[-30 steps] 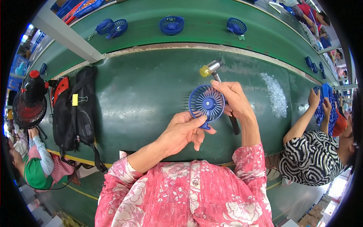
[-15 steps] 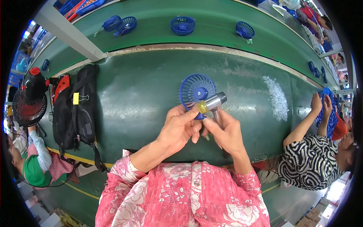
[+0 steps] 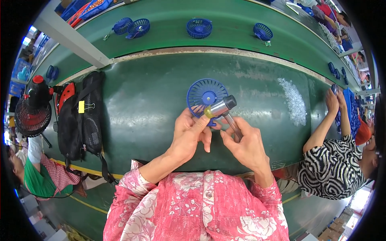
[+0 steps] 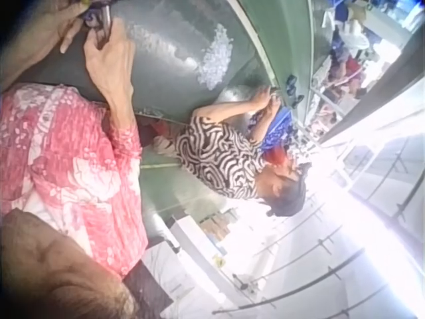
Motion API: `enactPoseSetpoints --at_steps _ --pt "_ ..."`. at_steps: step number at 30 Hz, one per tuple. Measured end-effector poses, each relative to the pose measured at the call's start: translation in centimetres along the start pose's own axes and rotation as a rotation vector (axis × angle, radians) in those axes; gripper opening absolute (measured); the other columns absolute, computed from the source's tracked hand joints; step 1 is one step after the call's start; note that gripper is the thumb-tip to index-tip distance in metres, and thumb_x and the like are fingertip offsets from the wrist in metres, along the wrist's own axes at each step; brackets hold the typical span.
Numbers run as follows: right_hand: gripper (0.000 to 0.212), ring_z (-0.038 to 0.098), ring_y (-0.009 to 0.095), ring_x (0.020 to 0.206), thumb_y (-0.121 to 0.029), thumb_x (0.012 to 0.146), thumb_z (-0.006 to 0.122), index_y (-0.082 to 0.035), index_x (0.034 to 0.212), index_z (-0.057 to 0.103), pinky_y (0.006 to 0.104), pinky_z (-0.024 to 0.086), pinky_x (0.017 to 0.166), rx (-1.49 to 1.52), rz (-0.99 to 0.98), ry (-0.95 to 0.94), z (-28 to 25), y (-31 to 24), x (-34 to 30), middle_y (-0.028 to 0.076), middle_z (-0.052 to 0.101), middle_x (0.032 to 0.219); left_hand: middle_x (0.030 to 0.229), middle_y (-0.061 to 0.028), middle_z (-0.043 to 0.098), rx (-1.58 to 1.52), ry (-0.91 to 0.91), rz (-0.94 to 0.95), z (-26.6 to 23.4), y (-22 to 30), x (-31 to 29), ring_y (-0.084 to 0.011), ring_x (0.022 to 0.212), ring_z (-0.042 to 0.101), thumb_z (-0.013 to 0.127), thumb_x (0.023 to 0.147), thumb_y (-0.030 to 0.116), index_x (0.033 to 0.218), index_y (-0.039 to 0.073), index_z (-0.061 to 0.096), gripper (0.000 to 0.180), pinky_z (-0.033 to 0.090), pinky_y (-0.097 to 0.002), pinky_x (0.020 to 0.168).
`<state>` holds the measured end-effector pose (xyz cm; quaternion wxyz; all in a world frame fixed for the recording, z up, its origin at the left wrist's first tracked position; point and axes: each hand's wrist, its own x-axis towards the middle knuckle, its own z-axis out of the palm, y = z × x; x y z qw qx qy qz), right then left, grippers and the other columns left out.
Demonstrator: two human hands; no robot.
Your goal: The person assembles portable electric fans by pressing fan housing and motor unit components together with a small hammer on a production line.
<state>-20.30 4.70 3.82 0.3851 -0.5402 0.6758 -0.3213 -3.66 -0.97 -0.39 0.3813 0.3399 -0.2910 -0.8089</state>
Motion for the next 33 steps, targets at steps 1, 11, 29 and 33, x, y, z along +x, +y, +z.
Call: enactPoseSetpoints --at_steps 1,11,29,33 --pt "0.028 0.039 0.004 0.051 -0.004 0.081 0.070 0.000 0.108 0.064 0.0253 0.034 0.047 0.001 0.000 0.000 0.0 0.1 0.0 0.000 0.059 0.065 0.095 -0.0196 0.067 0.001 0.000 0.000 -0.1 0.0 0.0 -0.0131 0.050 0.058 0.056 0.100 0.019 0.121 -0.003 0.045 0.032 0.050 -0.0261 0.039" --pt "0.021 0.051 0.015 0.053 -0.007 0.083 0.069 0.000 0.102 0.065 0.0313 0.041 0.051 0.006 -0.016 -0.079 -0.8 0.3 0.4 0.008 0.062 0.068 0.089 -0.0182 0.068 0.024 -0.061 -0.133 -1.1 0.2 0.0 -0.0143 0.049 0.058 0.054 0.100 0.018 0.114 -0.005 0.049 0.027 0.049 -0.0261 0.038" --pt "0.009 0.060 0.016 0.059 -0.002 0.082 0.073 0.002 0.088 0.067 0.0307 0.048 0.053 0.089 -0.292 0.237 1.5 1.5 2.8 0.007 0.067 0.076 0.086 -0.0142 0.070 0.413 -0.144 -0.362 -3.5 5.0 3.1 -0.0163 0.060 0.065 0.055 0.099 0.044 0.101 0.002 0.060 0.042 0.055 -0.0278 0.046" --pt "0.012 0.043 0.003 0.041 -0.006 0.087 0.073 0.004 0.092 0.068 0.0217 0.029 0.035 0.696 0.237 0.148 -1.0 1.1 3.5 0.007 0.067 0.071 0.081 -0.0078 0.068 1.155 -0.046 0.196 -5.5 7.7 5.4 -0.0114 0.063 0.063 0.061 0.097 0.034 0.091 0.003 0.062 0.031 0.051 -0.0290 0.053"
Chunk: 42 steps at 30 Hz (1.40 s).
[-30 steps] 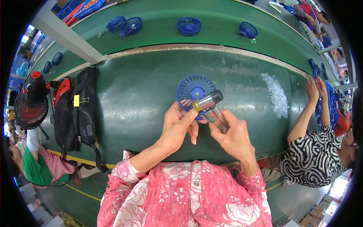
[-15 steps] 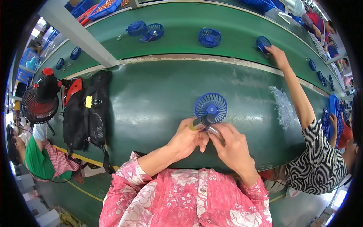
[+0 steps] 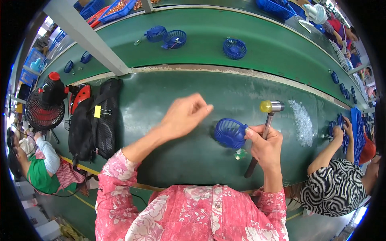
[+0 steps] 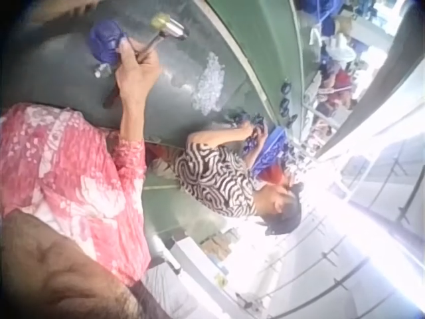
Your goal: The person assembles portable electric fans by pressing fan housing and motor unit components together with a small hammer on a production line.
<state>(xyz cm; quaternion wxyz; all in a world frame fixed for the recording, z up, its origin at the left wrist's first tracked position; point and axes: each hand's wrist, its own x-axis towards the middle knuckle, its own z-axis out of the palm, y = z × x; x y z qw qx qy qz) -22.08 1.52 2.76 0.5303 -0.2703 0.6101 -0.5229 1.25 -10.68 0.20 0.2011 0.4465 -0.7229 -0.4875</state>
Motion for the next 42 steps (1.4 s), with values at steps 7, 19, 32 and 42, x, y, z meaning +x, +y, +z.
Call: enactPoseSetpoints --at_steps 7,19,32,42 --pt "0.017 0.038 0.004 0.038 -0.011 0.089 0.072 0.004 0.083 0.064 0.0233 0.023 0.033 -0.082 0.130 -0.033 -1.8 2.5 3.3 0.004 0.060 0.063 0.106 -0.0165 0.063 0.848 0.565 0.340 -10.9 -6.8 10.4 -0.0360 0.103 0.056 0.068 0.082 0.016 0.105 0.001 0.061 0.028 0.046 -0.0457 0.089" --pt "0.027 0.046 0.007 0.045 -0.024 0.086 0.077 0.001 0.077 0.070 0.0263 0.033 0.041 -0.595 0.229 -0.061 -2.0 2.8 5.1 0.002 0.060 0.058 0.155 -0.0150 0.033 1.163 0.472 -0.006 -16.6 -10.1 22.4 -0.0371 0.140 0.033 0.066 0.086 0.043 0.148 0.007 0.034 0.079 0.031 -0.0532 0.112" --pt "0.043 0.051 0.010 0.051 -0.041 0.083 0.078 0.000 0.072 0.068 0.0302 0.040 0.047 -0.785 0.179 -0.096 -1.4 2.3 5.0 0.004 0.060 0.057 0.120 -0.0231 0.058 0.901 0.645 0.214 -17.9 -11.6 21.0 -0.0387 0.105 0.061 0.067 0.086 0.047 0.131 0.005 0.050 0.064 0.049 -0.0472 0.091" --pt "0.044 0.057 0.034 0.055 -0.032 0.088 0.073 0.009 0.076 0.062 0.0444 0.045 0.057 -0.929 -0.051 -0.044 -2.1 1.9 4.1 0.024 0.055 0.061 0.089 -0.0080 0.069 -0.803 0.169 -0.338 -12.6 -3.4 2.7 -0.0240 0.067 0.067 0.048 0.095 0.051 0.109 0.008 0.061 0.047 0.057 -0.0413 0.055"
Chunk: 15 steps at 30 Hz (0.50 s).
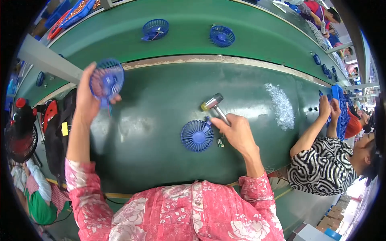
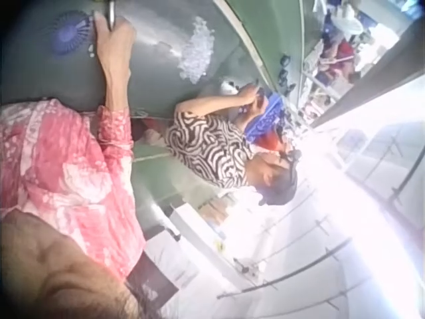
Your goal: The person assembles portable electric fans by pressing fan housing and motor unit components together with a small hammer on a production line.
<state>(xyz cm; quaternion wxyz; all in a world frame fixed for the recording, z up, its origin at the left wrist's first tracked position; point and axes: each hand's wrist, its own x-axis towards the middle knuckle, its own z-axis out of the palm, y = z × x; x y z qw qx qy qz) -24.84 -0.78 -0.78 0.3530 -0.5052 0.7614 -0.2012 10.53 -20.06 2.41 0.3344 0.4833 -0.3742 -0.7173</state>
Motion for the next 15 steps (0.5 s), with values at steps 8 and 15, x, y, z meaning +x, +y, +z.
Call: enactPoseSetpoints --at_steps 8,15 --pt "0.032 0.059 0.025 0.070 -0.015 0.095 0.062 0.003 0.121 0.061 0.0339 0.048 0.066 0.140 -0.177 0.202 -1.2 1.3 -3.6 0.017 0.064 0.087 0.104 -0.0125 0.062 1.129 0.503 0.653 2.0 -6.7 -7.8 -0.0236 0.097 0.059 0.067 0.088 0.009 0.110 -0.001 0.060 0.025 0.046 -0.0354 0.087" --pt "0.028 0.060 0.021 0.065 -0.003 0.096 0.056 0.003 0.123 0.060 0.0317 0.046 0.058 0.019 -0.507 0.581 0.5 0.1 -7.6 0.012 0.061 0.080 0.125 -0.0121 0.058 1.312 -0.303 1.111 13.1 -12.6 -11.9 -0.0331 0.119 0.053 0.070 0.081 0.017 0.120 0.007 0.062 0.041 0.039 -0.0521 0.098"
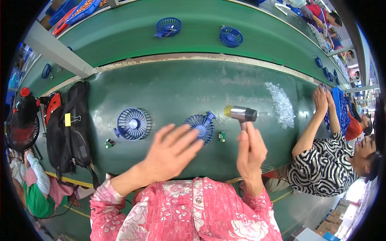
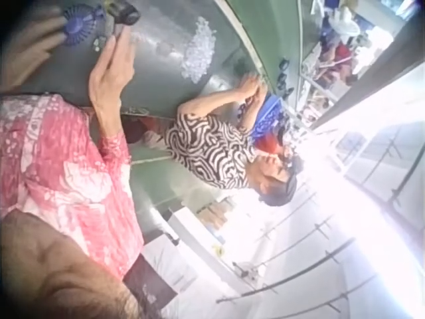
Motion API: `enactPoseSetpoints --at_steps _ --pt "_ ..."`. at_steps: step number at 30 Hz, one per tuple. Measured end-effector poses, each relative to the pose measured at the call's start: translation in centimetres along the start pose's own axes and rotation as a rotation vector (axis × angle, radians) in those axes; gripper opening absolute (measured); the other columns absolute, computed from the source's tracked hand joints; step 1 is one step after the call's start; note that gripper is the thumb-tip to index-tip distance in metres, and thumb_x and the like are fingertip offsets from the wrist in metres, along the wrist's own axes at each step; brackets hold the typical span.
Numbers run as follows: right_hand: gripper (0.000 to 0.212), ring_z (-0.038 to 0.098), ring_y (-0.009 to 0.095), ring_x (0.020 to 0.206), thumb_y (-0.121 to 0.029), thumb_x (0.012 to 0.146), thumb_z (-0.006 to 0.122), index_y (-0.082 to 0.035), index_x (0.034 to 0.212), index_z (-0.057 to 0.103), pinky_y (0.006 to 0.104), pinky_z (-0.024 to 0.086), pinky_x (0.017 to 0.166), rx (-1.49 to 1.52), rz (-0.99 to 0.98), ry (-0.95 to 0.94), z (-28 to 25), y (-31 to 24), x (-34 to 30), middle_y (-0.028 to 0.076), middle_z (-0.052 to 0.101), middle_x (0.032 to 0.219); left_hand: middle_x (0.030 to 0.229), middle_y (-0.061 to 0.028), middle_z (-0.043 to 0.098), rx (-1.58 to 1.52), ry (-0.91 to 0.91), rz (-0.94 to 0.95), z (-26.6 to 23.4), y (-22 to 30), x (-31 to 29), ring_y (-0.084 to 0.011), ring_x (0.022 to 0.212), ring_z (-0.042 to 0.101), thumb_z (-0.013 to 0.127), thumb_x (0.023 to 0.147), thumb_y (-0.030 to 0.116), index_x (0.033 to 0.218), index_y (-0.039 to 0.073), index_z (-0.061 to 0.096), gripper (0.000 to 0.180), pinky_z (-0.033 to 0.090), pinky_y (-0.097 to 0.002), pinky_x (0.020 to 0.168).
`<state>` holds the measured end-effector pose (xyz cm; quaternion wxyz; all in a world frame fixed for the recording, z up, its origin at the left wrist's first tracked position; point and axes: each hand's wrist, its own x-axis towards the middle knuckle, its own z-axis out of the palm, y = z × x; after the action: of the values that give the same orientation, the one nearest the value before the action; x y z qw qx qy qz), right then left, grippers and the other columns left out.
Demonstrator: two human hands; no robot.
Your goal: The person assembles portable electric fans by pressing fan housing and motor unit components together with a small hammer on a production line.
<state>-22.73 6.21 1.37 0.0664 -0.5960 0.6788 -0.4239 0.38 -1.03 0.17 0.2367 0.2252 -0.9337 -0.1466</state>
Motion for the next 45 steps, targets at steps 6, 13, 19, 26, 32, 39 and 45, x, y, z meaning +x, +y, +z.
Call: enactPoseSetpoints --at_steps 6,13,19,26,32,39,45 --pt "0.026 0.063 0.040 0.066 -0.014 0.097 0.057 -0.006 0.122 0.059 0.0460 0.050 0.057 -0.225 0.089 -0.315 1.0 3.0 -1.4 0.018 0.064 0.085 0.125 -0.0096 0.057 0.036 -0.128 0.079 3.7 0.5 0.1 -0.0298 0.122 0.050 0.066 0.083 0.016 0.119 0.005 0.062 0.038 0.036 -0.0522 0.103" --pt "0.031 0.062 0.012 0.071 -0.021 0.089 0.071 0.007 0.102 0.065 0.0284 0.050 0.067 -0.090 0.579 0.013 -1.7 11.4 -2.5 0.010 0.070 0.081 0.113 -0.0056 0.061 -0.045 -0.040 0.035 3.1 0.4 -1.2 -0.0269 0.114 0.055 0.075 0.076 0.013 0.103 0.006 0.068 0.029 0.039 -0.0502 0.099" --pt "0.023 0.066 0.033 0.067 -0.018 0.092 0.063 0.004 0.100 0.063 0.0431 0.049 0.066 -0.278 0.524 0.111 -3.1 13.9 -1.0 0.020 0.065 0.074 0.097 -0.0051 0.063 -0.117 0.115 -0.077 2.6 -0.4 -1.4 -0.0246 0.094 0.060 0.072 0.078 0.008 0.098 0.005 0.065 0.021 0.042 -0.0425 0.082" --pt "0.026 0.063 0.046 0.075 -0.022 0.094 0.060 0.004 0.100 0.062 0.0517 0.046 0.067 -0.389 0.477 0.116 -2.5 16.6 2.6 0.027 0.064 0.078 0.106 -0.0109 0.061 0.038 0.059 -0.192 1.3 0.6 -0.1 -0.0289 0.091 0.057 0.074 0.078 0.018 0.111 0.003 0.061 0.038 0.040 -0.0423 0.078" --pt "0.027 0.063 0.046 0.075 -0.023 0.092 0.063 0.004 0.089 0.061 0.0519 0.046 0.067 -0.566 0.459 0.060 -1.9 16.3 3.5 0.026 0.065 0.078 0.122 -0.0192 0.052 0.204 -0.097 -0.286 1.8 1.3 1.1 -0.0321 0.099 0.052 0.073 0.074 0.054 0.128 -0.006 0.050 0.083 0.039 -0.0432 0.080" --pt "0.015 0.041 0.005 0.041 -0.011 0.089 0.068 0.000 0.098 0.064 0.0225 0.029 0.037 0.456 0.829 -0.124 -1.1 8.4 3.0 0.008 0.072 0.085 0.120 -0.0182 0.051 0.144 -0.091 -0.348 3.3 0.8 1.6 -0.0332 0.101 0.051 0.078 0.070 0.037 0.129 -0.003 0.049 0.078 0.042 -0.0441 0.081" --pt "0.016 0.032 0.000 0.037 -0.005 0.093 0.064 0.004 0.105 0.065 0.0188 0.024 0.031 1.143 1.011 -0.412 0.6 5.7 2.2 0.009 0.069 0.087 0.125 -0.0205 0.048 -0.155 -0.014 -0.281 2.4 0.4 1.5 -0.0385 0.106 0.051 0.080 0.067 0.020 0.133 -0.001 0.043 0.079 0.043 -0.0488 0.089"
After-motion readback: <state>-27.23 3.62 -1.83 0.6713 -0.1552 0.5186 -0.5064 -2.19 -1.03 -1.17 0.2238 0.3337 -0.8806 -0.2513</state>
